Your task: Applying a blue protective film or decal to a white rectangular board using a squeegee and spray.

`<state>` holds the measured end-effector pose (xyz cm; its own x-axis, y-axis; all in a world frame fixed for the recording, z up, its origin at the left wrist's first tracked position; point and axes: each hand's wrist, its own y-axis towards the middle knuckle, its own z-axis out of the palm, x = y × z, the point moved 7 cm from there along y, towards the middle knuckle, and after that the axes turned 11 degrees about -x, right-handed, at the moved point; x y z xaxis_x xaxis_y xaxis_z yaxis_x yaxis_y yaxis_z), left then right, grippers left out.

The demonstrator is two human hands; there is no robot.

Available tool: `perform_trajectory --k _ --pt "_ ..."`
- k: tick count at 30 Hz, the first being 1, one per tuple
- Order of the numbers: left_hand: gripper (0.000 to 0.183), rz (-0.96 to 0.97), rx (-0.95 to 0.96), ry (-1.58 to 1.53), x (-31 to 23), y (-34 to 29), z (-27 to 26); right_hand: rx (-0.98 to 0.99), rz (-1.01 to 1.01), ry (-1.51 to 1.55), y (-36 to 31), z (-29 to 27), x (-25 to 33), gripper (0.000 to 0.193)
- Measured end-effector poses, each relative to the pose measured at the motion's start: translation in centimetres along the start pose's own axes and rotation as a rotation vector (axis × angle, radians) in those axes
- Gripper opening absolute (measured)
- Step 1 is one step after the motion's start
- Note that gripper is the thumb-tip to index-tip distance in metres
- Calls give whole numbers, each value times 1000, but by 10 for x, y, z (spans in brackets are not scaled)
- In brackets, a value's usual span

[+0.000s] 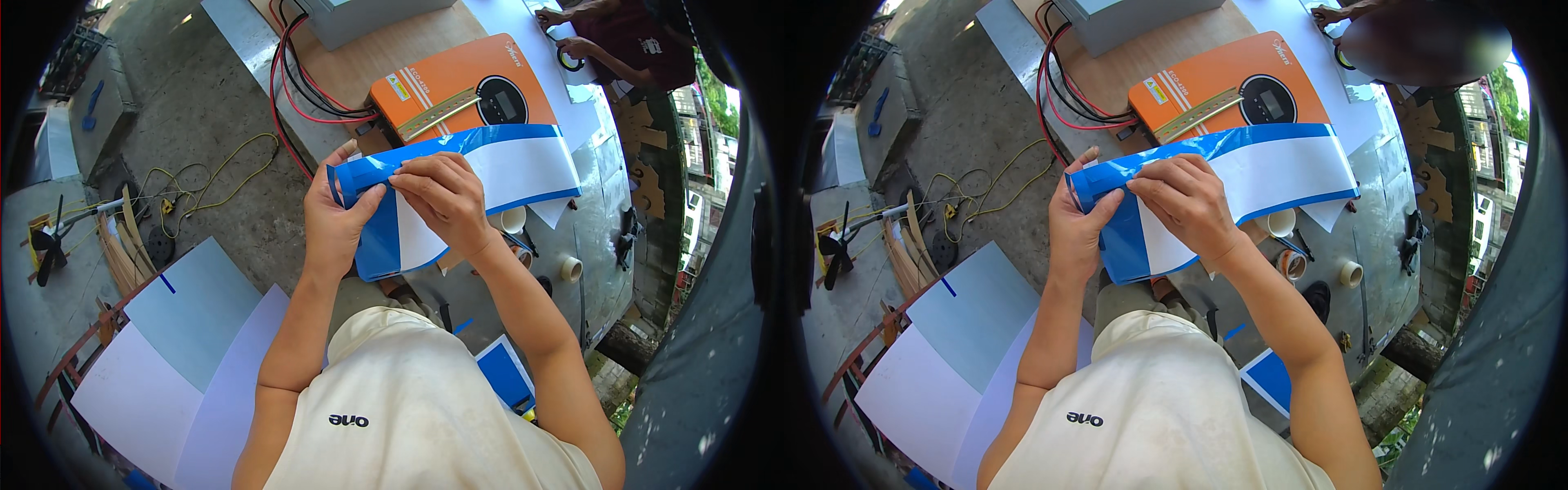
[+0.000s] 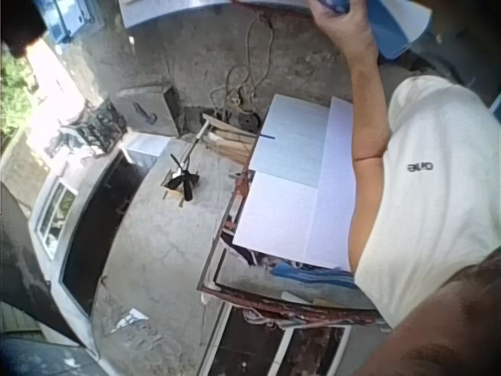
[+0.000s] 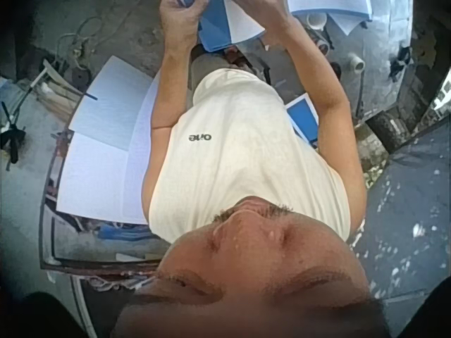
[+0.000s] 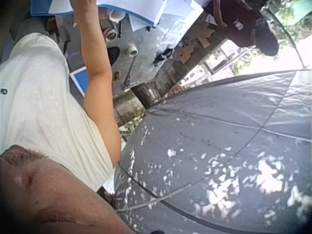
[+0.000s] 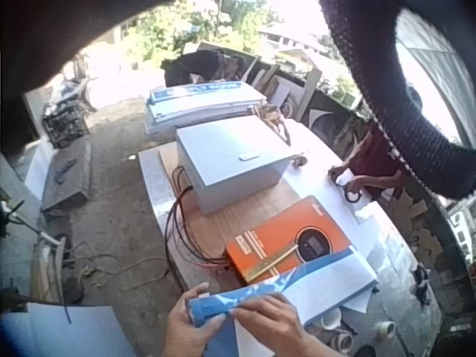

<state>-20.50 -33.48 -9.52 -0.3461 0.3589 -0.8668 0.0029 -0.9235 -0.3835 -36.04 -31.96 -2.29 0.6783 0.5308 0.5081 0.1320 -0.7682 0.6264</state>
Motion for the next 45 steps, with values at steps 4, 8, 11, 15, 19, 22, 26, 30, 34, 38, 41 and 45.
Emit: perform_trajectory --k 4,8,11,15,19,22,26,30,34,38,41,45 --pt "65 1 8 11 -1 -1 1 -6 8 7 1 -2 1 19" --pt "66 -5 12 5 -2 -3 3 -25 0 -3 1 -4 2 17" --pt "66 -9 12 2 -2 -3 4 -33 -11 -14 1 -5 2 17" --pt "65 7 4 16 -5 -4 5 -28 -27 -26 0 -6 3 17" --pt "66 32 7 25 -7 -6 6 -33 -33 -35 -1 -7 5 17" --pt "65 68 -12 101 -9 -6 5 -34 -28 -40 -1 -8 5 17" --pt "65 79 -24 118 -9 -7 4 -49 -17 -29 -1 -8 6 17" --pt "65 125 -32 164 -12 -8 5 -67 16 -20 -1 -8 5 17" --pt "65 139 -40 191 -14 -10 5 -47 18 -38 -1 -8 6 18" --pt "65 156 -47 212 -15 -12 4 -34 11 -41 -1 -8 8 18" --pt "65 177 -47 220 -17 -13 4 -30 2 -39 -2 -8 9 17" --pt "65 176 -57 240 -17 -14 2 -35 -22 -51 -3 -9 11 17"
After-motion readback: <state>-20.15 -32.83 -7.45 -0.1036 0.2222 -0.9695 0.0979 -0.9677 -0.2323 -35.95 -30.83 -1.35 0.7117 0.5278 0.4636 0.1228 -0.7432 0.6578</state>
